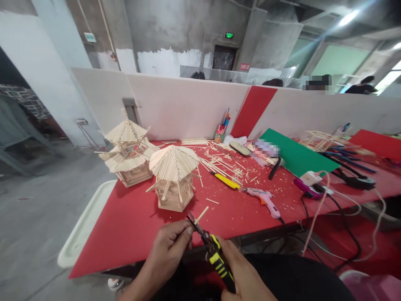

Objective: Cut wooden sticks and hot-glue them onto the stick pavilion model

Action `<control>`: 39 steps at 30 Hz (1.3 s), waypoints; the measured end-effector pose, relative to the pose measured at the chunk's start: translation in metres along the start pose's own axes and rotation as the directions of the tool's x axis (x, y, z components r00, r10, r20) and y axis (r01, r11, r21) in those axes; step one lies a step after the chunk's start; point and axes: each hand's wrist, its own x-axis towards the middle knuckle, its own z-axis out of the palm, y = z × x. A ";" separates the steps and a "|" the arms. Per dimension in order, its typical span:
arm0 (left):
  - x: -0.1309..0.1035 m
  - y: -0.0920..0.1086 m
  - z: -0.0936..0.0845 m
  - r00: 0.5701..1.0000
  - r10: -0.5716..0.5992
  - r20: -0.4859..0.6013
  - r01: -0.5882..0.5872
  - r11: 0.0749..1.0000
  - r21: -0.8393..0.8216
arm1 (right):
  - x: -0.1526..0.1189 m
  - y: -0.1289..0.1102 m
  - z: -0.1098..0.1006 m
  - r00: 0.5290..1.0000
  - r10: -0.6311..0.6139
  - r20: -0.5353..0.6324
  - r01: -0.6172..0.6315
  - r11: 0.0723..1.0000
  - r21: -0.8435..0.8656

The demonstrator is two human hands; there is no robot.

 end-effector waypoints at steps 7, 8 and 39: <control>0.016 -0.004 0.026 0.998 -0.023 0.060 0.022 1.000 0.005 | -0.003 0.006 -0.015 0.992 -0.020 -0.127 0.015 0.999 -0.037; 0.018 -0.006 0.030 0.998 -0.035 0.052 0.036 0.999 -0.013 | -0.003 0.011 -0.015 0.990 -0.026 -0.139 0.022 0.999 -0.029; 0.096 -0.043 0.067 0.970 -0.108 -0.217 0.126 0.989 0.071 | 0.023 0.066 -0.037 0.879 0.000 0.477 -0.470 0.177 0.865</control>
